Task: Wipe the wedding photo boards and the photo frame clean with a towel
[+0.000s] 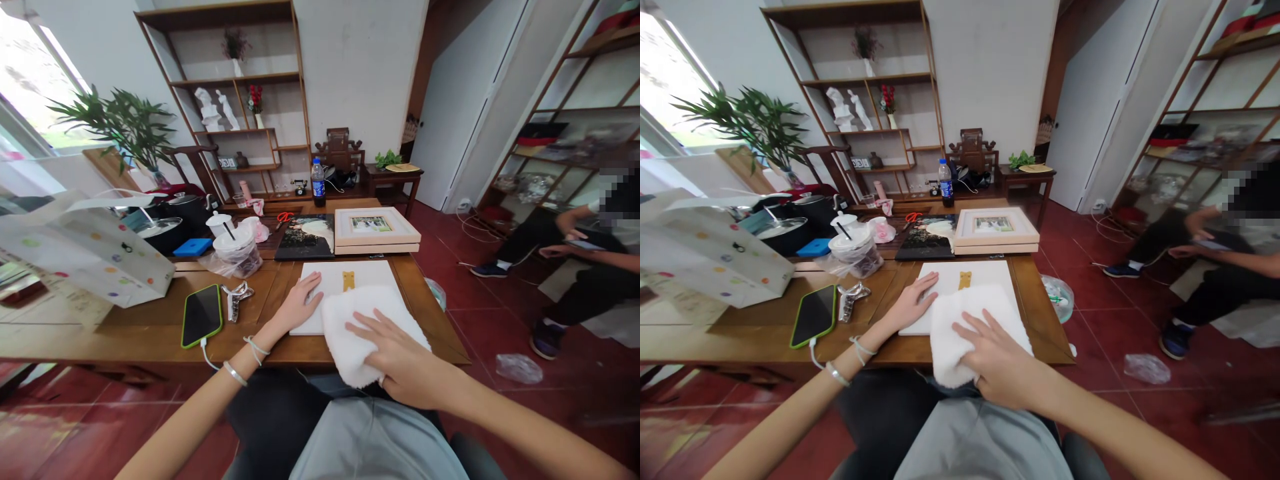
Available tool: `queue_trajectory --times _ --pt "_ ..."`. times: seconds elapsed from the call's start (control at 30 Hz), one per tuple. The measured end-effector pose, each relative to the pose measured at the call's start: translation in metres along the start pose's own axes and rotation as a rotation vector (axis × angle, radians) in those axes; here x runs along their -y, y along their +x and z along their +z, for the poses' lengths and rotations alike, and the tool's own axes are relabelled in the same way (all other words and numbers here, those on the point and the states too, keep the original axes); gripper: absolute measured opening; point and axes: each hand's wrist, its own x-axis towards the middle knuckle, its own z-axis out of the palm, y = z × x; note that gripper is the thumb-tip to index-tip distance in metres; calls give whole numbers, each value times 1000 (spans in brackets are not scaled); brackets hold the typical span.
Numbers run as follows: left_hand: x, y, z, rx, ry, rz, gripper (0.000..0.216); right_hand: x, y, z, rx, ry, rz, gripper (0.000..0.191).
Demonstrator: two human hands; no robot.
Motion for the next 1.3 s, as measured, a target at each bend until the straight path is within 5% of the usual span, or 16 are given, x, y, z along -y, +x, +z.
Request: queue_trajectory --times 0.23,0.47,0.63,0.83,0.93,1.3 --pt "-1 0 -1 17 7 -1 47 -54 32 1 -70 32 -53 44" --pt "1 0 -1 19 9 -17 46 -96 77 3 -148 -54 154 42" --pt "2 1 -1 29 -8 -27 45 -61 85 8 -141 -252 193 41" --pt "2 0 -3 28 -55 -5 43 26 53 19 -61 -379 -26 23" --pt "3 0 -2 32 -83 -15 43 42 41 14 -43 -306 -113 21" --pt "-2 2 -2 18 -96 -33 43 -52 97 -3 -83 -236 171 42"
